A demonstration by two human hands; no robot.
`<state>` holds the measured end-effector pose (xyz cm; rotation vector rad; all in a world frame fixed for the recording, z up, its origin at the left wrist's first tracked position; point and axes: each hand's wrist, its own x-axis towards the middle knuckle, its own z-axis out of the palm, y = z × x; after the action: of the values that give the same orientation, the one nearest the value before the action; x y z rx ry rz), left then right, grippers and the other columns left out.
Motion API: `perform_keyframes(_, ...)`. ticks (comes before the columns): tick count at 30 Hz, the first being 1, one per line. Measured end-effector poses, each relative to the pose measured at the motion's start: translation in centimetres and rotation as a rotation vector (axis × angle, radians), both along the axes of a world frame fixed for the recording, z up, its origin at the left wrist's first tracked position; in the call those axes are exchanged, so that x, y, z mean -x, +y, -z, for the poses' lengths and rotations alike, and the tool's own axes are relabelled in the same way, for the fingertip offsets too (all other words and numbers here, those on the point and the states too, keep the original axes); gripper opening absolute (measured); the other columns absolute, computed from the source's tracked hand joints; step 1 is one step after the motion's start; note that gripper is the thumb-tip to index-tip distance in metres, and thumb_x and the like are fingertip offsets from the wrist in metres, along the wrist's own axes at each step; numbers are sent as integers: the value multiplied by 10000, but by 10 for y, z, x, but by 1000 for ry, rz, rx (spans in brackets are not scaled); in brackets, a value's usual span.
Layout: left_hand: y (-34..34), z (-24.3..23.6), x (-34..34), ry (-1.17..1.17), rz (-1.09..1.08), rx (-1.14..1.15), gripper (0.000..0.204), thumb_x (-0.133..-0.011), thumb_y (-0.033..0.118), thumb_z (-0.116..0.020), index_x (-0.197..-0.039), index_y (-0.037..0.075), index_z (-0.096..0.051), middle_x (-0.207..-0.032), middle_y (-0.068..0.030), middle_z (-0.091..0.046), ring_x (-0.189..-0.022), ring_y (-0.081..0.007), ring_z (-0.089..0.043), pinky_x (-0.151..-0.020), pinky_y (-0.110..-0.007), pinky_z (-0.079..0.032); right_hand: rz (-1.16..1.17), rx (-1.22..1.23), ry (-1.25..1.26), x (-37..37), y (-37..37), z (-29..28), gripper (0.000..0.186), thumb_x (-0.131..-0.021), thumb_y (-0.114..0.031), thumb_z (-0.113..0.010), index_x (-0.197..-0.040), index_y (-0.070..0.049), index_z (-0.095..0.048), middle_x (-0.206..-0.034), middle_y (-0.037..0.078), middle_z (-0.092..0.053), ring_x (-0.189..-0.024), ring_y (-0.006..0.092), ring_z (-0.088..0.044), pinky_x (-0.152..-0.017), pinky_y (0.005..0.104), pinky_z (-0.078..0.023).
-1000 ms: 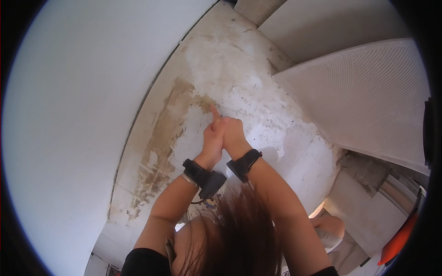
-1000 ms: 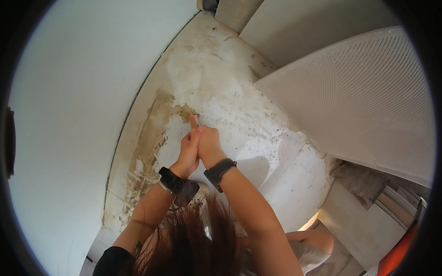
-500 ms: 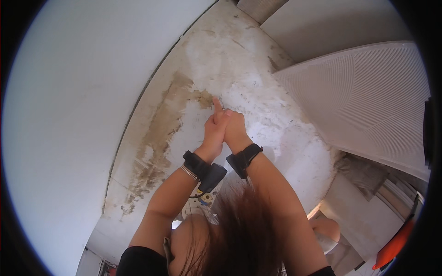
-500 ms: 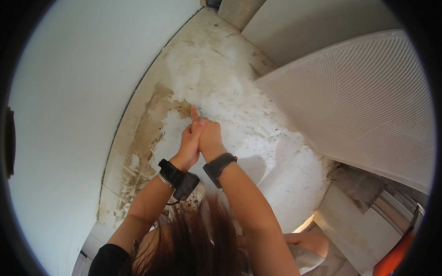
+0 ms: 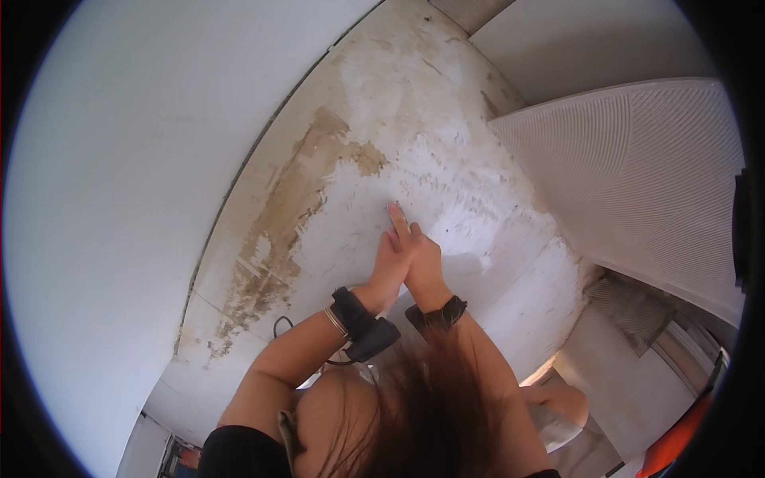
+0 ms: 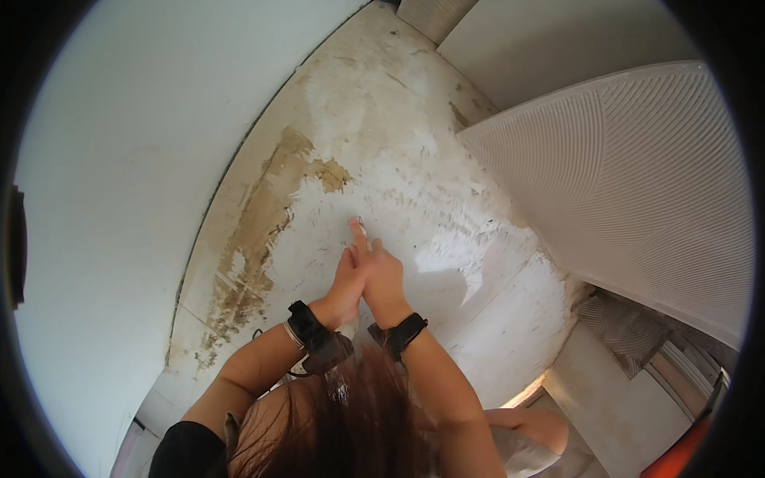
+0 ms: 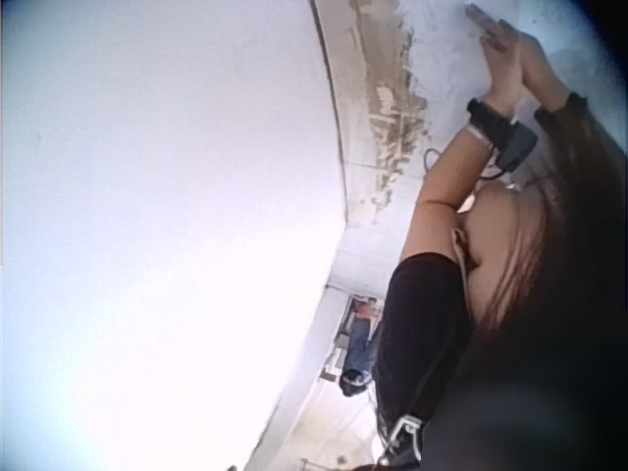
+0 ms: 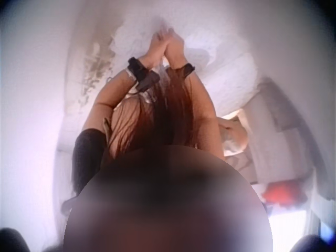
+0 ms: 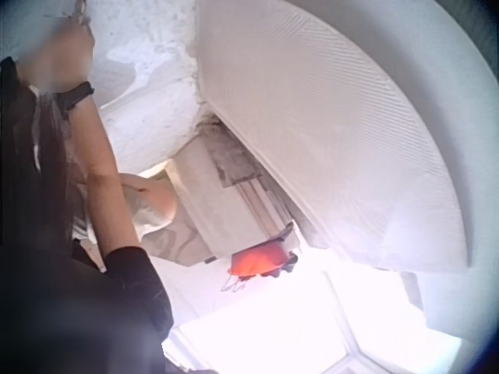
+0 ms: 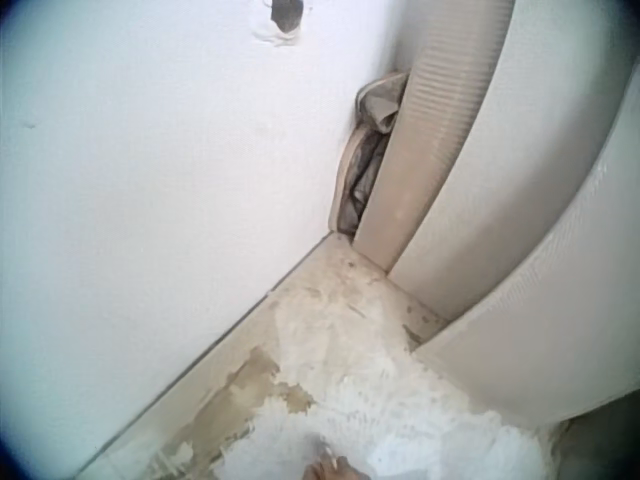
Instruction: The person scrapes white debris from a floor tile using a metal scraper and uses their hands to press a piece of material into a gap.
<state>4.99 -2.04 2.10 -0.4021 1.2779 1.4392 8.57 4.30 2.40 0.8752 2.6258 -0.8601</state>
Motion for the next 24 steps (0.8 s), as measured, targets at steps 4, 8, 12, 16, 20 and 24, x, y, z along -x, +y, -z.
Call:
perform_keyframes(4, 1, 7, 12, -11, -50, 55, 401, -805, 276, -540, -1046, 12, -358, -984, -83, -465, -967, -159, -450, -818, -295, -387, -46, -30, -43, 16, -3, 14, 540, -762, -167, -487, -1274, -159, -317, -741, 134, -511, -561, 270, -551, -466, 354, -436)
perform_keyframes(8, 3, 13, 36, -59, -189, -5, 399, -791, 314, -554, -994, 7, -400, -913, -79, -493, -860, -152, -496, -744, -281, -417, -120, -58, -34, 41, -1, 23, 568, -742, -151, -492, -1279, -160, -307, -740, 135, -511, -558, 271, -552, -463, 345, -435)
perform_keyframes(12, 14, 16, 50, -115, -248, -61, 376, -777, 303, -570, -953, 1, -431, -882, -72, -511, -794, -126, -506, -694, -257, -424, -143, -82, -6, 55, 10, 27, 580, -738, -158, -493, -1283, -149, -298, -740, 137, -511, -561, 271, -553, -463, 342, -433)
perform_keyframes(16, 2, 8, 35, -36, -216, 87, 328, -770, 280, -552, -895, -7, -454, -843, -81, -521, -762, -132, -502, -674, -260, -418, -146, -56, -1, 37, -9, 23, 574, -738, -160, -491, -1280, -140, -303, -740, 138, -518, -557, 268, -554, -463, 338, -433)
perform_keyframes(20, -13, 22, 16, 218, -28, 188, 314, -787, 255, -523, -931, -11, -440, -814, -59, -497, -741, -112, -478, -644, -250, -411, -115, 24, -108, 28, -16, 16, 585, -734, -150, -494, -1283, -136, -293, -739, 140, -533, -554, 268, -558, -470, 338, -435)
perform_keyframes(24, 12, 28, 38, 175, -42, 119, 317, -780, 262, -534, -908, -15, -449, -809, -56, -497, -736, -114, -480, -639, -245, -407, -68, -67, -29, 43, 3, 25, 586, -733, -142, -492, -1284, -137, -291, -736, 140, -539, -568, 264, -563, -473, 338, -436)
